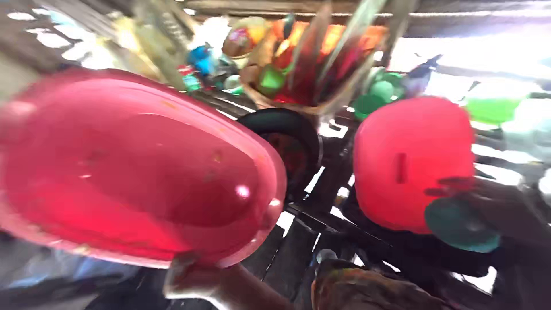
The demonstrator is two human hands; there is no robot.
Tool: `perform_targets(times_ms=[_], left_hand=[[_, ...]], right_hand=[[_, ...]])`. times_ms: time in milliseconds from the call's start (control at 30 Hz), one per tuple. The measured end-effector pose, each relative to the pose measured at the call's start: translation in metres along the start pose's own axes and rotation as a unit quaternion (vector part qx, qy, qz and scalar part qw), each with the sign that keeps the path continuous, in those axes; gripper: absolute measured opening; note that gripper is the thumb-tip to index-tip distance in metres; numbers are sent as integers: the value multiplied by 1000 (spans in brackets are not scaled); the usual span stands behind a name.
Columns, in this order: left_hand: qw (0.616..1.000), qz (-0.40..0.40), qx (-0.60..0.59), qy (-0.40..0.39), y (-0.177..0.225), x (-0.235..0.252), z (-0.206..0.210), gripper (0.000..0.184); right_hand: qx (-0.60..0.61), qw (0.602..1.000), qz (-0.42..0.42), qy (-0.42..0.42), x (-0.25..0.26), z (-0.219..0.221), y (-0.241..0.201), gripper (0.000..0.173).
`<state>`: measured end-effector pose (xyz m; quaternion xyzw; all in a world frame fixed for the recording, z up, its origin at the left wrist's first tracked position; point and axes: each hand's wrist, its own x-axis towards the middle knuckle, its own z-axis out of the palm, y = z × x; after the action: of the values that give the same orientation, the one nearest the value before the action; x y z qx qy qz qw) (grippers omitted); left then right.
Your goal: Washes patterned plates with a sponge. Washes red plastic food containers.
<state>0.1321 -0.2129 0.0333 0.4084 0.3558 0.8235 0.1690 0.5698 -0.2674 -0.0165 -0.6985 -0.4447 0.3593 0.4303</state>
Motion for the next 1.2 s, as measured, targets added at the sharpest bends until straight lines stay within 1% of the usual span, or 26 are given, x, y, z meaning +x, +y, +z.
perform_targets(times_ms=[33, 67, 100, 167, 267, 300, 367, 400, 433, 467, 500, 533, 567, 600, 633, 700, 767, 800, 833, 900, 967, 1000, 1033, 1100, 1133, 1200], left_hand=[[999, -11, -41, -26, -4, -1, 4, 37], [996, -36, -70, -41, -9, -3, 9, 38], [993, -60, -87, -59, -12, -6, 16, 40], [984, -103, -114, -89, -17, -13, 35, 38], [959, -198, -169, -110, -19, -27, 71, 24], [954, -222, -163, -118, -20, -33, 80, 24], [946, -262, -132, -141, -23, -50, 92, 36], [943, -277, -107, -151, -23, -58, 98, 40], [941, -284, -89, -163, -25, -65, 102, 42], [939, -280, -80, -185, -28, -71, 105, 44], [936, -270, -82, -213, -34, -75, 105, 45], [931, -256, -83, -245, -40, -77, 103, 47], [926, -242, -85, -278, -46, -77, 100, 50], [920, -228, -82, -308, -51, -76, 99, 55], [915, -214, -73, -334, -54, -74, 99, 63], [905, -196, -53, -374, -56, -71, 101, 78], [893, -184, -45, -409, -55, -71, 104, 84], [887, -189, -50, -419, -54, -74, 107, 85], [884, -198, -49, -421, -53, -79, 109, 86], [881, -216, -36, -420, -53, -91, 113, 85], [864, -220, -15, -453, -58, -102, 116, 86], [857, -235, -10, -459, -62, -107, 119, 87], [853, -262, -9, -450, -64, -112, 122, 89], [857, -305, -18, -415, -67, -113, 125, 86], [856, -314, -19, -410, -67, -111, 124, 86], [864, -297, -11, -407, -70, -106, 121, 85]], right_hand=[[-8, 997, 76, 7, -12, -5, 11, 17], [-21, 991, 131, 23, -18, -3, 23, 16], [-47, 985, 164, 26, -22, 0, 38, 16], [-59, 974, 218, 34, -18, 6, 79, 23], [-100, 947, 302, 54, -7, 22, 134, 48], [-123, 936, 326, 52, -5, 27, 144, 58], [-184, 914, 360, 26, -12, 29, 147, 76], [-207, 907, 367, 10, -16, 26, 143, 81], [-215, 906, 365, -10, -18, 21, 139, 80], [-199, 917, 345, -27, -22, 13, 132, 74], [-165, 939, 298, -41, -28, 3, 123, 60], [-111, 967, 225, -53, -35, -8, 112, 41], [-58, 985, 149, -64, -44, -20, 96, 33], [-33, 995, 78, -61, -50, -32, 75, 40], [-31, 999, 13, -34, -52, -41, 51, 46], [-63, 994, -76, 47, -49, -45, 4, 48], [-41, 988, -98, 116, -37, -20, -49, 43], [-19, 986, -102, 133, -26, -1, -71, 41], [16, 983, -114, 144, -7, 18, -83, 41], [159, 960, -137, 184, 46, 58, -81, 39], [316, 904, -129, 256, 94, 92, -79, 34], [363, 880, -121, 281, 108, 105, -84, 32], [375, 871, -121, 294, 115, 116, -90, 29], [343, 883, -162, 277, 119, 138, -96, 19], [324, 899, -178, 235, 115, 148, -95, 14], [300, 919, -223, 124, 105, 160, -90, 10]])
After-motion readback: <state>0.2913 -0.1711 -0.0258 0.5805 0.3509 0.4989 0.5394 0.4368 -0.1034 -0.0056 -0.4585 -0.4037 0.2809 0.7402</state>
